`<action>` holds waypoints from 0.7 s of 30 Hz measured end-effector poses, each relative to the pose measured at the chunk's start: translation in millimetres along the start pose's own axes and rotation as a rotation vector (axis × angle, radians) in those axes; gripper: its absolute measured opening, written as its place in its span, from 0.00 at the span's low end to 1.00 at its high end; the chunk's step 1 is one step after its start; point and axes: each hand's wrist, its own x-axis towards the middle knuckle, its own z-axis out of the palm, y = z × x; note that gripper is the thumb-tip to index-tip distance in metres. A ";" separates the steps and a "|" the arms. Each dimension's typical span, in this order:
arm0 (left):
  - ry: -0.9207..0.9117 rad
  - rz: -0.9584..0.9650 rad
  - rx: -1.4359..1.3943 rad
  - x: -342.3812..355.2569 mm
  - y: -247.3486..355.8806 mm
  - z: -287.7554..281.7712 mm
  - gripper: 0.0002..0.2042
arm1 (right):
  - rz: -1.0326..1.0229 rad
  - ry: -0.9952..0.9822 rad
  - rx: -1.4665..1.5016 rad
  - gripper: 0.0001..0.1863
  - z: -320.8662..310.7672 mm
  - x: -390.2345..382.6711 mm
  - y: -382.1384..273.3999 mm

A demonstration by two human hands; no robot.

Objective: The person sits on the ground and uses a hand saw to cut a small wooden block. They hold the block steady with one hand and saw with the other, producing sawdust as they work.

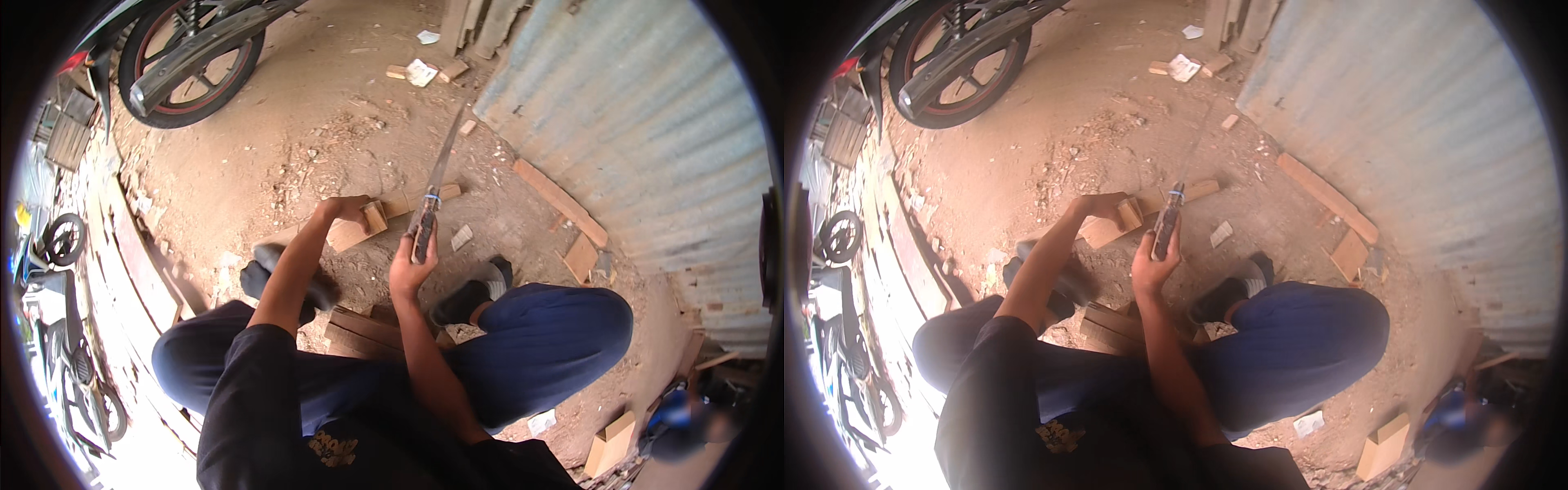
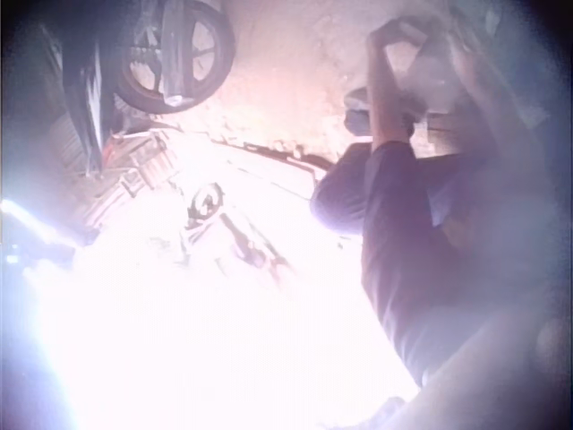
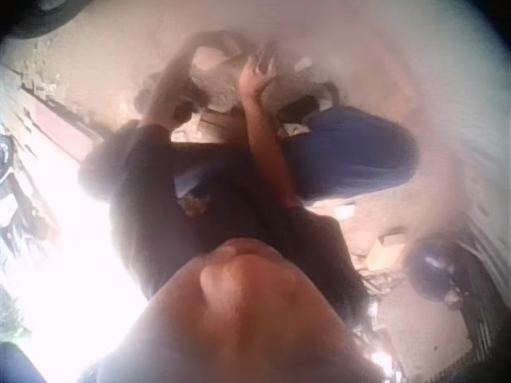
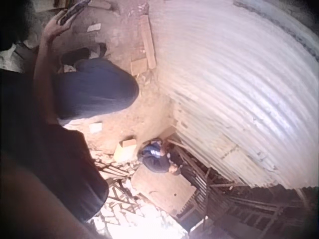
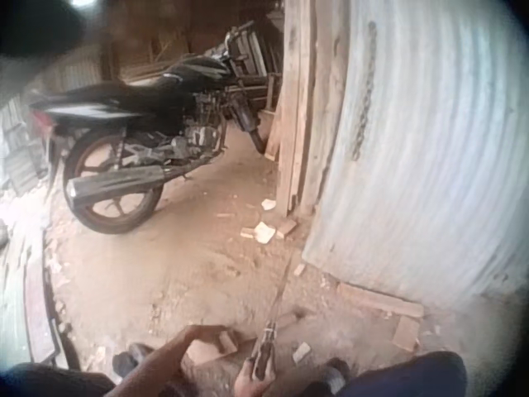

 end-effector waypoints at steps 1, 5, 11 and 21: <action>-0.075 0.122 -0.074 -1.4 4.5 -4.0 0.44 | 0.029 -0.003 0.001 0.25 -1.2 -2.0 4.8; -0.100 0.013 -0.030 18.4 -50.5 -6.1 0.43 | 0.080 -0.145 -0.067 0.25 9.9 -7.3 16.1; -0.270 -0.029 -0.076 29.1 -31.9 -21.7 0.40 | 0.263 -0.212 -0.259 0.26 -0.9 9.4 58.2; -0.456 0.008 -0.197 38.0 -36.5 -56.1 0.39 | 0.206 -0.310 -0.530 0.29 6.6 46.1 90.2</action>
